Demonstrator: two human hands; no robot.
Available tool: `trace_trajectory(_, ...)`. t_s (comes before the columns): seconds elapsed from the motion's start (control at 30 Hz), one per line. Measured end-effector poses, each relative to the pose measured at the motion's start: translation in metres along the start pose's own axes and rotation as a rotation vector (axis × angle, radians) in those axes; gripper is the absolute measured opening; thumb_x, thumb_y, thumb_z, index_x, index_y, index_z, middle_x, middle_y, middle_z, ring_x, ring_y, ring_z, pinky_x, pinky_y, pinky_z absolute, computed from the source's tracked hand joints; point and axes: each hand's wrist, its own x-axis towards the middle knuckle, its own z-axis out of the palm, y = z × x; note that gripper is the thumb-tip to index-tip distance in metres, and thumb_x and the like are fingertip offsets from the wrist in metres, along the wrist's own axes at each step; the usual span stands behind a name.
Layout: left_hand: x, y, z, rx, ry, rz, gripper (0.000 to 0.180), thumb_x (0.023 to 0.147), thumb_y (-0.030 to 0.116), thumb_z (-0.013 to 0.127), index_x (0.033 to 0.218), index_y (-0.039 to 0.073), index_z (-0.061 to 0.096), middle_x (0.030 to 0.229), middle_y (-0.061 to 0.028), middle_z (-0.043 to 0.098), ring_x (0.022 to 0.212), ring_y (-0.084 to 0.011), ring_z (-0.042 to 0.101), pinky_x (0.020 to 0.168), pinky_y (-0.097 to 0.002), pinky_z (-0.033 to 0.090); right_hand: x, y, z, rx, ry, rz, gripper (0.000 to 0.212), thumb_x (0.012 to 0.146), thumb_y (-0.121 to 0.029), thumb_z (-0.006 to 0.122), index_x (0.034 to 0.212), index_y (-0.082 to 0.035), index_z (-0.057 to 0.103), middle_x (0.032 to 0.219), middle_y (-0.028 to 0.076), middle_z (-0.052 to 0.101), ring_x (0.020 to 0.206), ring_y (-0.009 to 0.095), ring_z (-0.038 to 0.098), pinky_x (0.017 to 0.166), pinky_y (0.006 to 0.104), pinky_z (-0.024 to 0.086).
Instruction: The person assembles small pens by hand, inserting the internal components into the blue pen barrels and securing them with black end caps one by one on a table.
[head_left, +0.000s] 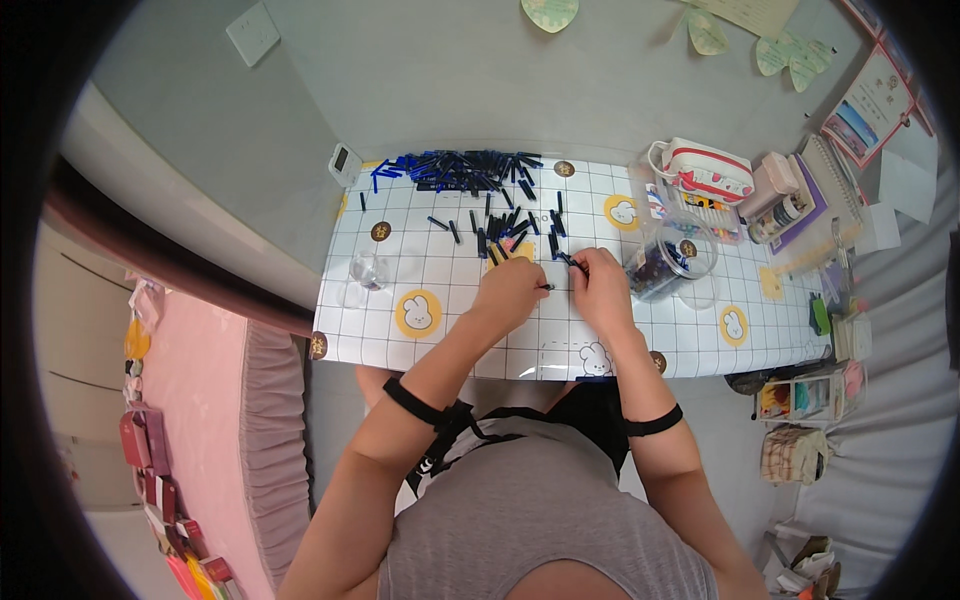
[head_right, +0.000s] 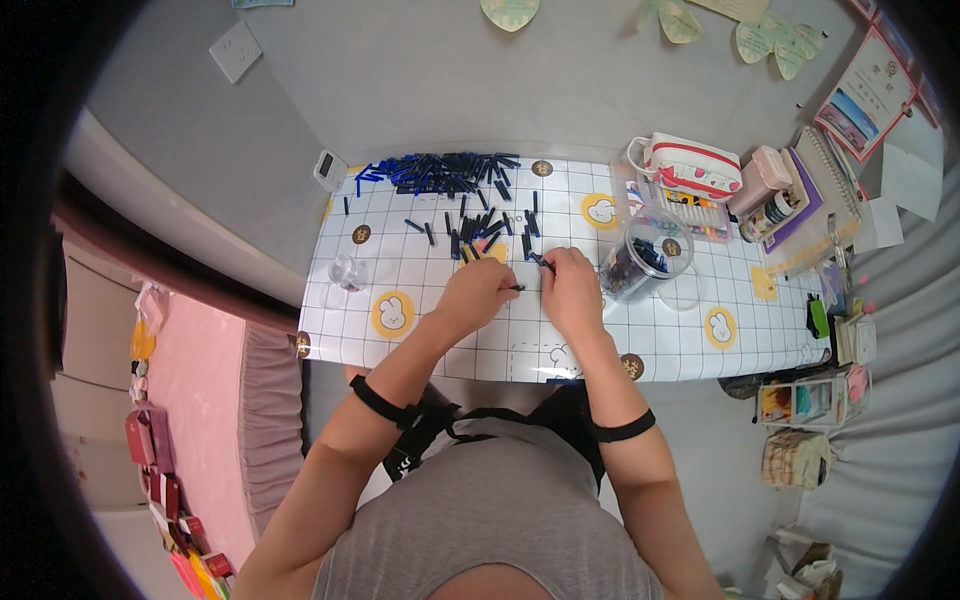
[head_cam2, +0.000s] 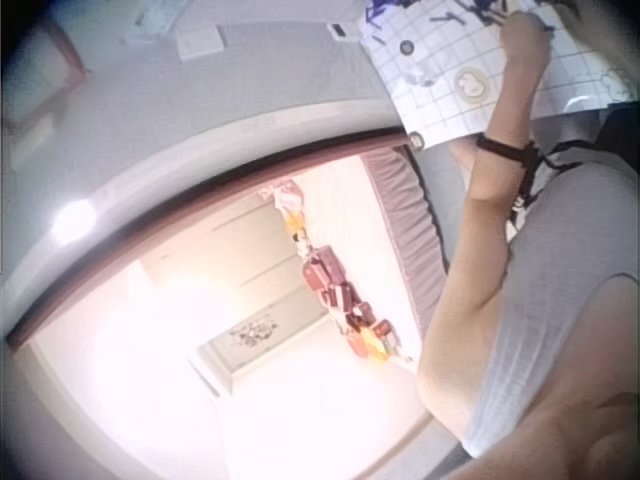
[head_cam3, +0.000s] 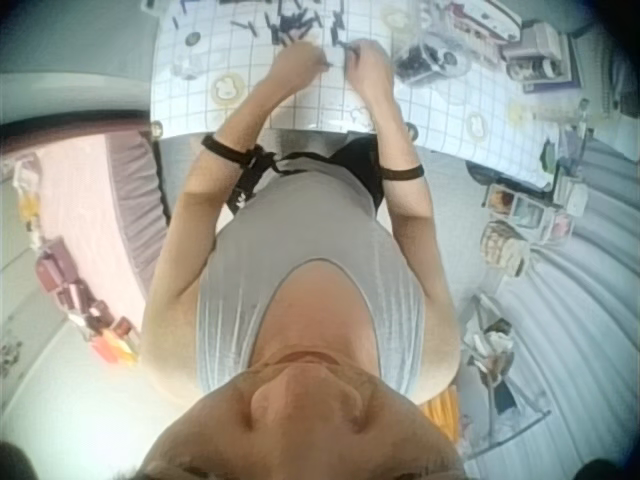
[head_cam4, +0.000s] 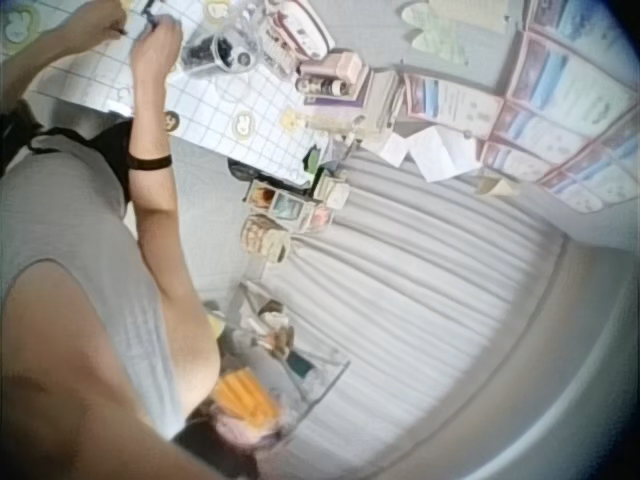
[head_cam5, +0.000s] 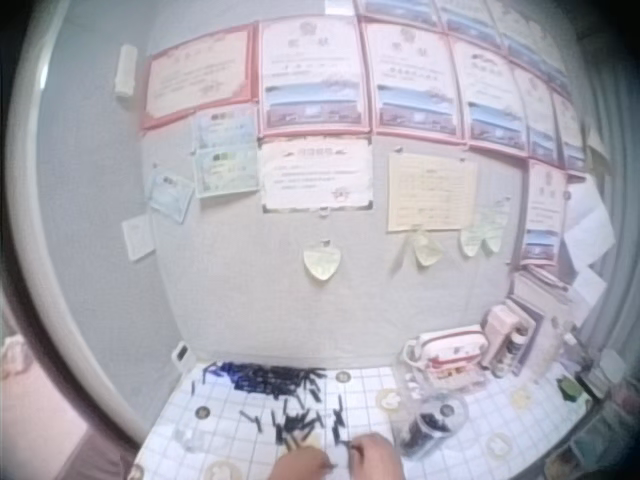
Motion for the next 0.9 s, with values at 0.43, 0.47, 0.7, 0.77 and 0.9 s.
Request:
trace_trajectory(0.43, -0.051, -0.041, 0.006, -0.843, 0.332, 0.020, 0.012, 0.101, -0.002, 0.076, 0.113, -0.002, 0.073, 0.107, -0.0029, 0.070, 0.094, -0.0081, 0.066, 0.082, -0.0244, 0.054, -0.030, -0.030, 0.042, 0.526, -0.027, -0.115, 0.022, 0.095, -0.004, 0.082, 0.113, -0.002, 0.070, 0.104, 0.012, 0.072, 0.092, 0.026, 0.072, 0.083, 0.0351, 0.058)
trace_trajectory(0.47, -0.050, -0.040, 0.008, -0.845, 0.336, 0.016, 0.012, 0.101, -0.002, 0.076, 0.113, -0.002, 0.073, 0.107, -0.0029, 0.070, 0.094, -0.0081, 0.066, 0.082, -0.0244, 0.054, -0.030, -0.028, 0.045, 0.525, -0.019, -0.111, 0.023, 0.094, -0.003, 0.083, 0.112, -0.002, 0.070, 0.103, 0.012, 0.073, 0.091, 0.026, 0.072, 0.082, 0.0347, 0.058)
trace_trajectory(0.7, -0.053, -0.033, 0.000, -0.618, 0.365, 0.058, 0.017, 0.094, 0.003, 0.084, 0.108, -0.001, 0.076, 0.098, -0.0094, 0.074, 0.084, -0.0188, 0.071, 0.075, -0.0302, 0.058, -0.034, -0.026, 0.041, 0.492, 0.013, -0.101, 0.021, 0.089, 0.001, 0.085, 0.106, -0.001, 0.073, 0.097, 0.011, 0.074, 0.085, 0.023, 0.073, 0.077, 0.0323, 0.058)
trace_trajectory(0.77, -0.053, -0.034, 0.001, -0.627, 0.371, 0.052, 0.017, 0.093, 0.004, 0.084, 0.107, -0.001, 0.076, 0.099, -0.0109, 0.076, 0.085, -0.0210, 0.073, 0.076, -0.0313, 0.059, -0.033, -0.028, 0.040, 0.505, 0.010, -0.106, 0.021, 0.088, 0.001, 0.085, 0.105, -0.001, 0.074, 0.097, 0.011, 0.074, 0.084, 0.022, 0.073, 0.076, 0.0320, 0.058)
trace_trajectory(0.9, -0.052, -0.033, 0.001, -0.643, 0.410, 0.102, 0.017, 0.093, 0.003, 0.084, 0.109, -0.001, 0.078, 0.104, -0.0123, 0.078, 0.089, -0.0232, 0.076, 0.078, -0.0322, 0.061, -0.035, -0.027, 0.038, 0.503, -0.021, -0.080, 0.023, 0.088, 0.003, 0.085, 0.110, 0.000, 0.078, 0.101, 0.011, 0.077, 0.085, 0.021, 0.075, 0.076, 0.0304, 0.059)
